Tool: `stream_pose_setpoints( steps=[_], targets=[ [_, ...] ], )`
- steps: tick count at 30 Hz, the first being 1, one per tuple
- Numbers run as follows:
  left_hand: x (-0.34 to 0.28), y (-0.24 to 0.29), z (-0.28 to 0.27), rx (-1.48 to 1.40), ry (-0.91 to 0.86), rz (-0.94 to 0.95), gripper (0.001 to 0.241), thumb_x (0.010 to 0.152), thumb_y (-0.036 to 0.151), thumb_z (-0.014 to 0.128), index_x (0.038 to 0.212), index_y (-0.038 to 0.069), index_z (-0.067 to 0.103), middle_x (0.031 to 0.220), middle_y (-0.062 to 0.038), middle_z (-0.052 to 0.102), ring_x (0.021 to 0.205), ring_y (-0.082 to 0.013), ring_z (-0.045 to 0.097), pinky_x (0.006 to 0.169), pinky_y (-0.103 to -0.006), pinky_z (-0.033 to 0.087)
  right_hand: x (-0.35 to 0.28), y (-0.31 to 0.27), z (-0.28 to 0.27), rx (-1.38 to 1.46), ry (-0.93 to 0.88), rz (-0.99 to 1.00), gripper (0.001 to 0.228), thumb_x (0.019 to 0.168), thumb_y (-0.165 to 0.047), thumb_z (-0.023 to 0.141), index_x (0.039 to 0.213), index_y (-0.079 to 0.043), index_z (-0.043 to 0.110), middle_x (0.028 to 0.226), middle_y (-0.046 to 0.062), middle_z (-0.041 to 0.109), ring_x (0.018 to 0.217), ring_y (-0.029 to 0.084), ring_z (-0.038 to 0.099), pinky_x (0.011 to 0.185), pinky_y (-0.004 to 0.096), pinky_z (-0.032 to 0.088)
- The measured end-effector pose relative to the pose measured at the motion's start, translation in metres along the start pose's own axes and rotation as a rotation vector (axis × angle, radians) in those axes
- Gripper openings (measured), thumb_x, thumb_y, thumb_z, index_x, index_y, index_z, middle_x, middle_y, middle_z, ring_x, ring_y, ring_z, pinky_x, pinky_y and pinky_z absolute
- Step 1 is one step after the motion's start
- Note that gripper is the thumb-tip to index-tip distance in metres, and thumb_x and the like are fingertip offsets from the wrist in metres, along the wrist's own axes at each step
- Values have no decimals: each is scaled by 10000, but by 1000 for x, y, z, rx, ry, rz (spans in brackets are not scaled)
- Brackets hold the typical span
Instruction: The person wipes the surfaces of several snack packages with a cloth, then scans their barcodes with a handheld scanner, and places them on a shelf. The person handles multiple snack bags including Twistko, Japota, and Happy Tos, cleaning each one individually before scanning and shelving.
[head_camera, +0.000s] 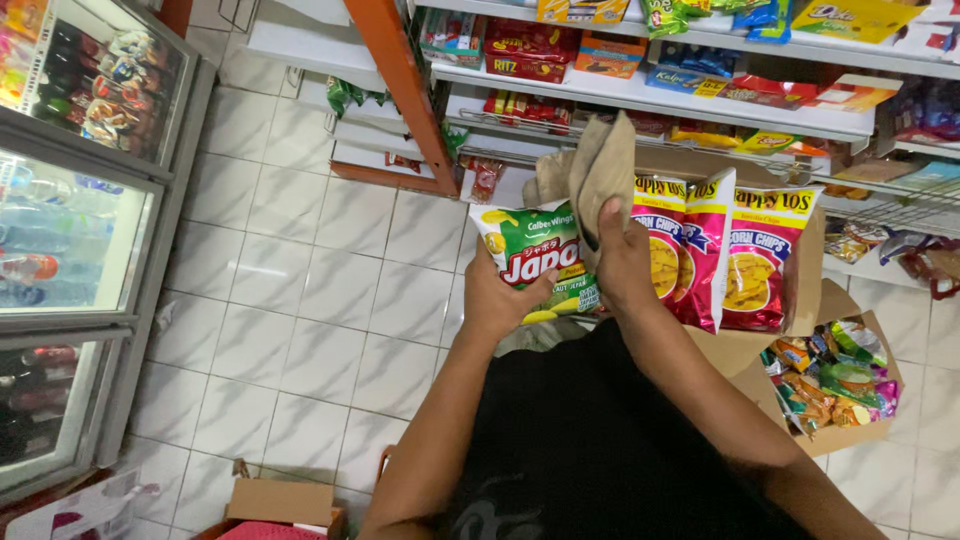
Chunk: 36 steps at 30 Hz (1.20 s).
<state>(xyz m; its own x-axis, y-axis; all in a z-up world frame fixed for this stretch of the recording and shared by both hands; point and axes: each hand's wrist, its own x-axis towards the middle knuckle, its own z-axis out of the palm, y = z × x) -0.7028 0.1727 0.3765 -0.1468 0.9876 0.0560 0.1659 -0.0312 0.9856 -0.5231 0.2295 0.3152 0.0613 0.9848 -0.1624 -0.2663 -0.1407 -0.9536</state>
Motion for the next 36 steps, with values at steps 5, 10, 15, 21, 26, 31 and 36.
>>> stream_pose_setpoints(
  steps=[5, 10, 15, 21, 26, 31, 36],
  targets=[
    [0, -12, -28, -124, -68, 38, 581, 753, 187, 881, 1213, 19, 569, 1041, -107, 769, 926, -168, 758, 852, -326, 620, 21, -19, 24, 389, 43, 161, 476, 1068, -444, 596, 1215, 9, 599, 1090, 69, 672, 972, 201, 653, 853, 372, 569],
    [8, -13, -72, 43, -214, -14, 621, 715, 258, 882, 1200, 25, 571, 1014, -107, 773, 915, -187, 770, 840, -329, 612, 9, -57, 12, 136, -248, 112, 524, 967, -502, 565, 1285, -91, 623, 1210, 41, 722, 1119, 187, 690, 939, 355, 584],
    [15, -19, -94, 258, -299, 61, 762, 609, 299, 915, 1224, 10, 571, 1012, -151, 757, 911, -280, 741, 801, -366, 585, -18, -40, 27, -821, -541, 8, 511, 841, -312, 785, 1253, -34, 665, 995, 116, 783, 909, 191, 732, 811, 352, 565],
    [21, -34, -114, 212, -323, -144, 668, 610, 292, 878, 1139, 32, 565, 914, -122, 762, 811, -261, 770, 772, -362, 606, -40, 1, 73, -759, -194, -178, 332, 956, -290, 713, 1122, -3, 732, 888, 84, 768, 812, 143, 728, 715, 329, 566],
    [21, -42, -120, 156, -340, 1, 604, 665, 311, 903, 1097, 38, 580, 931, -105, 763, 836, -237, 776, 778, -357, 612, -49, 19, 83, -468, -32, -96, 355, 1036, -327, 629, 1113, 7, 724, 931, 55, 766, 847, 104, 687, 744, 288, 565],
    [21, -38, -117, 153, -365, 81, 660, 666, 341, 915, 1147, 39, 579, 960, -98, 762, 859, -240, 778, 791, -357, 613, -52, 12, 97, -326, 125, -38, 379, 1044, -334, 609, 1122, 21, 716, 964, 75, 755, 854, 125, 680, 748, 293, 561],
    [27, -40, -121, 238, -396, 163, 756, 655, 420, 910, 1214, 29, 584, 992, -111, 761, 877, -272, 770, 801, -367, 608, -53, 22, 104, -104, 249, 10, 413, 1046, -331, 595, 1186, 50, 670, 1039, 107, 748, 886, 157, 706, 775, 302, 575]
  ],
)
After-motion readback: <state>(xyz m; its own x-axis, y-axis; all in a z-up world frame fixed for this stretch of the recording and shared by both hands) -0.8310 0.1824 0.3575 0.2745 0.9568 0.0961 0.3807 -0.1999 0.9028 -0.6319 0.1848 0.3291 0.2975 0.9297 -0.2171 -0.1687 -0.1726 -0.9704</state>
